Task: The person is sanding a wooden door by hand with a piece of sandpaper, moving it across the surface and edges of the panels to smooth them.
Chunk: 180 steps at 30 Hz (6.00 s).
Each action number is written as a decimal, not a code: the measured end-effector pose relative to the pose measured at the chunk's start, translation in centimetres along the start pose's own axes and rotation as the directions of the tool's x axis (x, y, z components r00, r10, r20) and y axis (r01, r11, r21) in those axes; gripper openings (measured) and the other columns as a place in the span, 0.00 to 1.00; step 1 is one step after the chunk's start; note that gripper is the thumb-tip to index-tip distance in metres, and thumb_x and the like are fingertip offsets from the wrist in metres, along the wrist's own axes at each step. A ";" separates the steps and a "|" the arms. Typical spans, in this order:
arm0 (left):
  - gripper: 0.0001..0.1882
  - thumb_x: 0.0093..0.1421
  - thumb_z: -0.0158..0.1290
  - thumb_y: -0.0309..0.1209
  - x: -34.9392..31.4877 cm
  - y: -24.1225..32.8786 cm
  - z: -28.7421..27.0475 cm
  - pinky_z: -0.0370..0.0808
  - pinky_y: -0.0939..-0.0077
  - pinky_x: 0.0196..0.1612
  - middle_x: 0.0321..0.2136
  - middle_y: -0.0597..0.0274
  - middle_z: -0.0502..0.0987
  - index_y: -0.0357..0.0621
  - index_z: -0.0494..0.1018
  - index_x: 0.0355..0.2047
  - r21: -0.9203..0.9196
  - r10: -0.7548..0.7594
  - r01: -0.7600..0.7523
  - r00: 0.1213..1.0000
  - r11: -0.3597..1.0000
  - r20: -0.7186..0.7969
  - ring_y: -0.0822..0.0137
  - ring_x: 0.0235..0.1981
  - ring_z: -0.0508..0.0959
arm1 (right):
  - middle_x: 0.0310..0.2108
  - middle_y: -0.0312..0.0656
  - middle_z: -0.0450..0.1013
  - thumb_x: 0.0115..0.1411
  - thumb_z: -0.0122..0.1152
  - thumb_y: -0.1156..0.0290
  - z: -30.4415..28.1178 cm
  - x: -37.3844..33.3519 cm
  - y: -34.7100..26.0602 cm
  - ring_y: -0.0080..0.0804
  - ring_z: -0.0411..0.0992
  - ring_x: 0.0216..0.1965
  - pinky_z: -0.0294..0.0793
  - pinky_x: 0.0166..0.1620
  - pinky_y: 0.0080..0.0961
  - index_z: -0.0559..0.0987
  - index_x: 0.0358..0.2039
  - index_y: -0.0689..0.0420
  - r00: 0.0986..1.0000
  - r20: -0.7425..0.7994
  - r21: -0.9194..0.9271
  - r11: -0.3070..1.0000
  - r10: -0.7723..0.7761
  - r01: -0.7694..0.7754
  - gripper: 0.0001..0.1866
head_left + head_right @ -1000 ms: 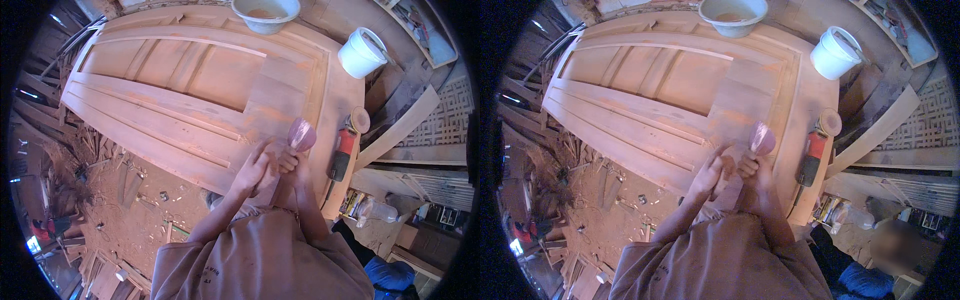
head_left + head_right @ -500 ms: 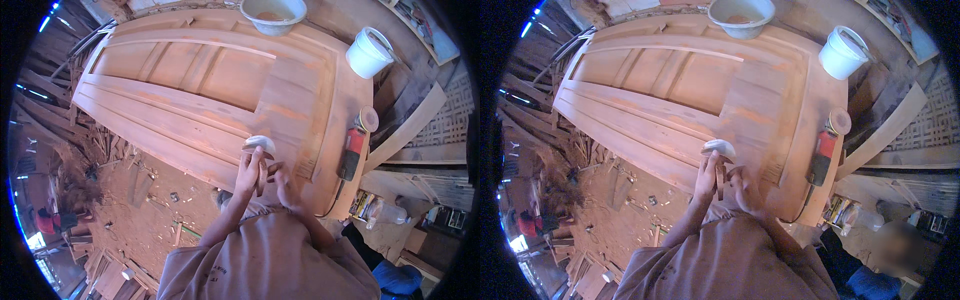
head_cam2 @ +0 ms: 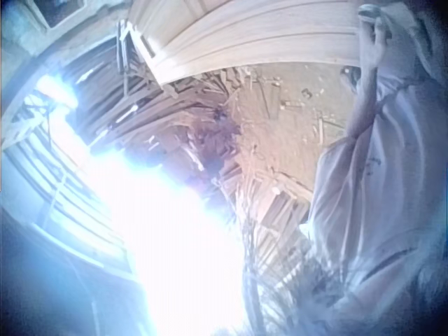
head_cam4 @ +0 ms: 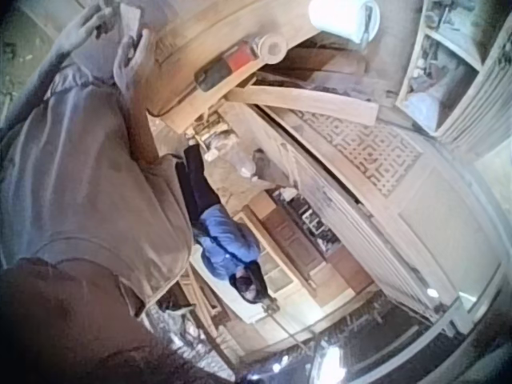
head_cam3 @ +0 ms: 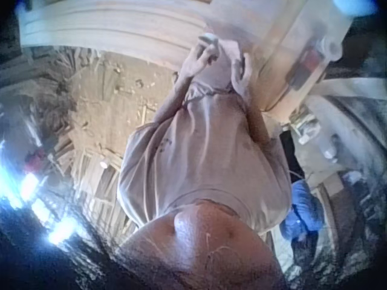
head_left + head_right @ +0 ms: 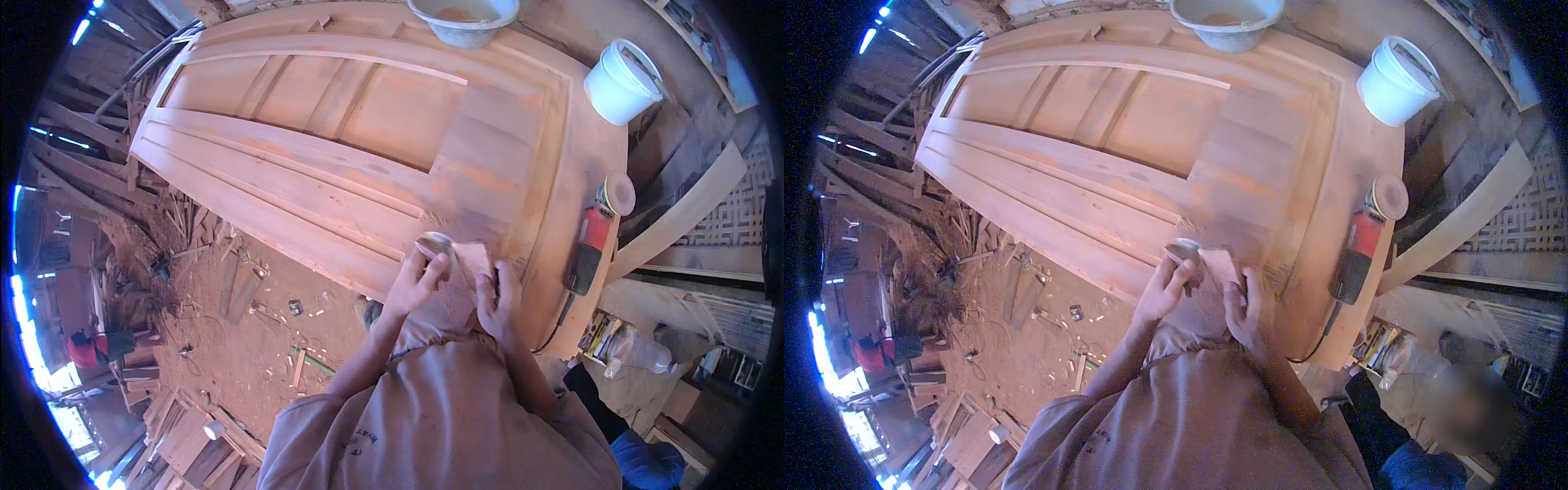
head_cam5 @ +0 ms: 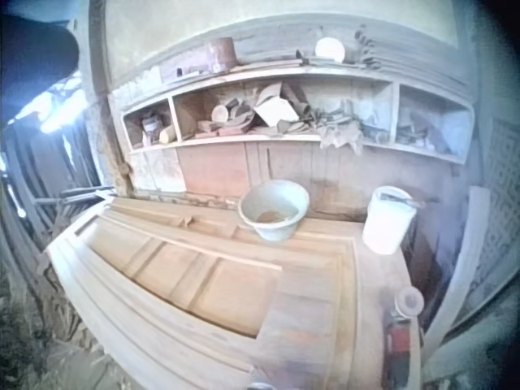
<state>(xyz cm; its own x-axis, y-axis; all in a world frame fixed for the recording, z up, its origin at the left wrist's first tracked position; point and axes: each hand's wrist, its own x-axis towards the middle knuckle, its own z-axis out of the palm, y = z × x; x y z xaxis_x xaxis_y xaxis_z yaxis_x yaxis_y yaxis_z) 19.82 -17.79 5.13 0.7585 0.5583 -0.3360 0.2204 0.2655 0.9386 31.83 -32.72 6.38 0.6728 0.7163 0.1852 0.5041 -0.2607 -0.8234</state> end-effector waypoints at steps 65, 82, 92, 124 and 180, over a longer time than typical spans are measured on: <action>0.39 0.72 0.34 0.57 9.5 -0.7 -25.0 0.51 0.38 0.69 0.69 0.39 0.57 0.36 0.59 0.68 0.971 0.424 -0.022 0.902 0.236 -0.082 0.36 0.70 0.55 | 0.37 0.62 0.72 0.65 0.50 0.72 -2.7 39.6 20.2 0.64 0.72 0.43 0.71 0.43 0.52 0.73 0.40 0.63 0.976 -0.210 -0.703 0.685 0.055 -0.190 0.08; 0.36 0.72 0.37 0.53 8.5 -0.9 -25.5 0.53 0.38 0.68 0.69 0.39 0.57 0.35 0.60 0.68 0.982 0.449 -0.008 0.890 0.191 -0.080 0.35 0.69 0.57 | 0.44 0.58 0.74 0.62 0.55 0.76 1.1 29.4 16.5 0.59 0.73 0.46 0.75 0.44 0.47 0.73 0.46 0.61 0.945 -0.273 -0.628 0.711 0.180 -0.317 0.12; 0.36 0.72 0.36 0.53 9.1 -1.0 -25.5 0.53 0.39 0.69 0.69 0.39 0.57 0.39 0.60 0.68 0.978 0.456 -0.031 0.887 0.205 -0.068 0.36 0.69 0.57 | 0.43 0.59 0.73 0.61 0.51 0.77 -2.9 37.9 17.2 0.56 0.74 0.44 0.74 0.43 0.47 0.72 0.44 0.62 0.906 -0.130 -0.476 0.776 0.403 -0.413 0.10; 0.37 0.72 0.35 0.56 8.4 -0.7 -25.4 0.53 0.39 0.68 0.69 0.39 0.57 0.37 0.60 0.68 0.983 0.464 0.016 0.880 0.185 -0.101 0.36 0.69 0.57 | 0.40 0.59 0.75 0.66 0.50 0.72 1.3 26.0 13.5 0.60 0.75 0.41 0.73 0.45 0.51 0.74 0.45 0.60 0.925 -0.317 -0.508 0.787 0.207 -0.350 0.09; 0.40 0.70 0.35 0.60 9.6 -0.9 -25.1 0.51 0.39 0.69 0.69 0.39 0.57 0.37 0.59 0.68 0.980 0.464 -0.028 0.883 0.199 -0.069 0.38 0.69 0.57 | 0.37 0.59 0.75 0.66 0.50 0.72 -3.2 40.2 18.9 0.58 0.75 0.41 0.74 0.43 0.47 0.75 0.42 0.62 0.928 -0.213 -0.522 0.767 0.307 -0.374 0.09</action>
<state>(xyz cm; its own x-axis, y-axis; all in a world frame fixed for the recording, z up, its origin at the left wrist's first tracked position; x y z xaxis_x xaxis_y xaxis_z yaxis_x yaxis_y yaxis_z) 11.51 7.03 -0.88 0.7298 0.6706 0.1330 0.6236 -0.7326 0.2727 70.10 -10.93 0.01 0.8942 0.4463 0.0339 0.4178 -0.8052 -0.4208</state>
